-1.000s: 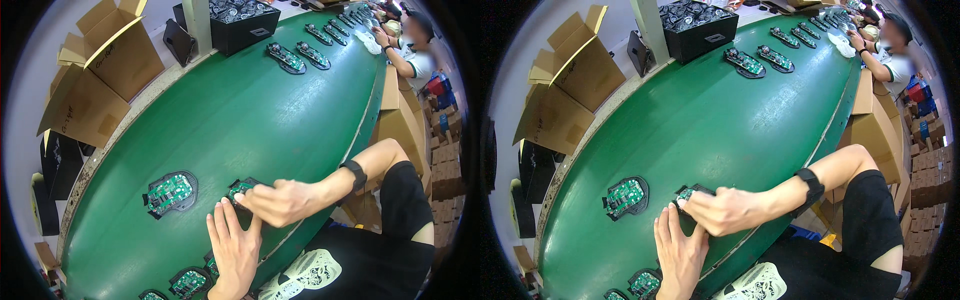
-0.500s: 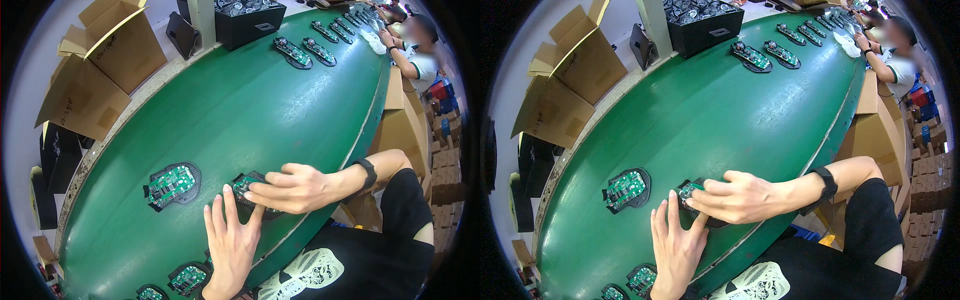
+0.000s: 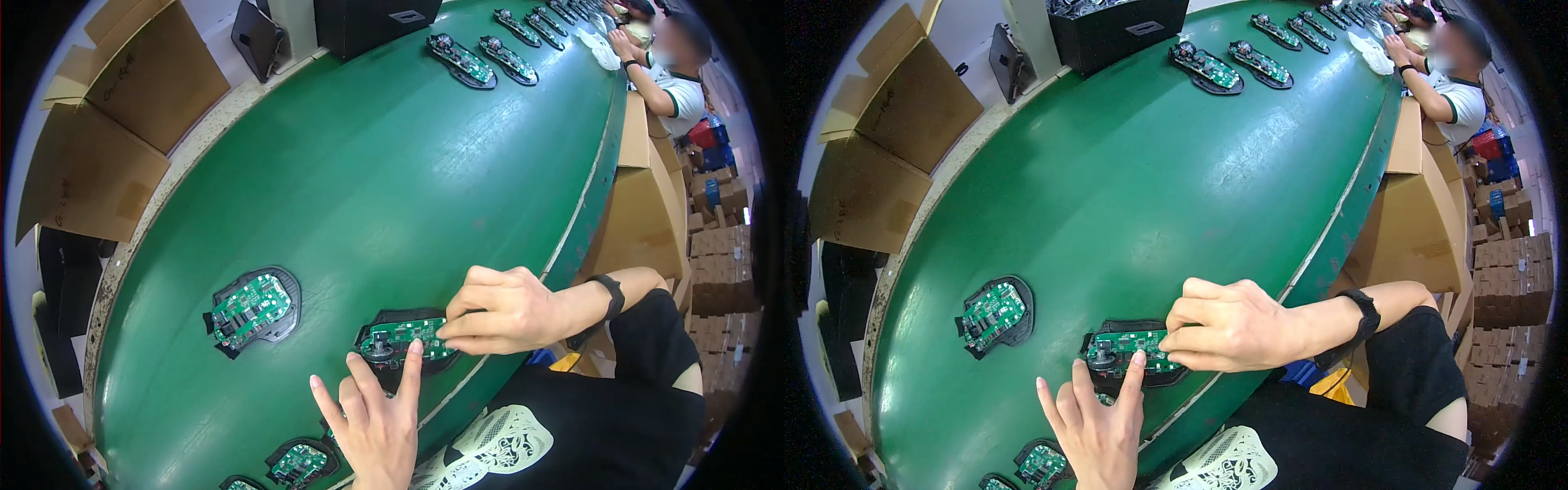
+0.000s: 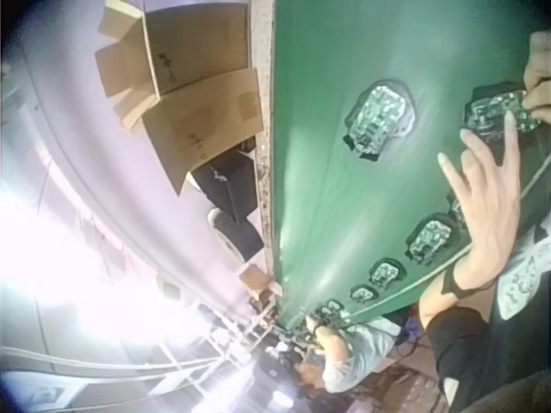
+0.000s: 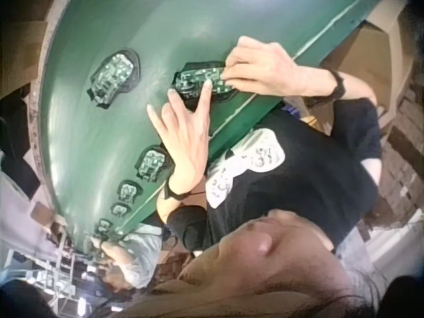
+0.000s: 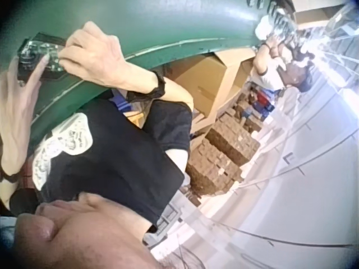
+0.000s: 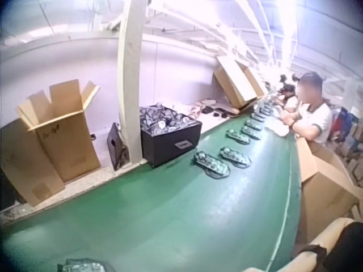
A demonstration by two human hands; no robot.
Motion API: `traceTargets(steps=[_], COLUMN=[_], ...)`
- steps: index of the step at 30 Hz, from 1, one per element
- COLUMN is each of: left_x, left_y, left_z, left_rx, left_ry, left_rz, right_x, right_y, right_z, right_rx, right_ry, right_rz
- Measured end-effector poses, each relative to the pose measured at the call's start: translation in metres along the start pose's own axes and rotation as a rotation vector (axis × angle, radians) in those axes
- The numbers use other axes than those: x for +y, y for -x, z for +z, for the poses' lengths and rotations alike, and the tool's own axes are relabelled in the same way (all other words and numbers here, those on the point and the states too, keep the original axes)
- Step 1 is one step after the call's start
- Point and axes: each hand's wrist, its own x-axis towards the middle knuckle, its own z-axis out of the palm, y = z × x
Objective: The person assembles small electronic devices on a green workbench. They pick up a green circuit board, place a small circular component onto it, and then move the assembled unit down the line. This process is repeated for multiple units throughout the video.
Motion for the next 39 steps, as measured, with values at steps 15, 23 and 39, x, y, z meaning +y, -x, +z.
traceTargets(steps=[15,23,39], left_x=[0.0,0.004,-0.002], left_y=[0.002,0.0,-0.002], left_z=[0.017,0.017,-0.001], left_rx=[0.049,0.034,-0.023], left_ry=[-0.082,-0.054,0.055], left_rz=[0.011,0.017,0.059], right_x=[-0.012,-0.006,-0.005], right_y=[0.003,-0.004,-0.005], right_z=[0.023,0.033,0.0], right_rx=[0.147,0.167,0.003], right_ry=[0.237,0.214,0.112], right_rz=[-0.022,-0.008,0.071])
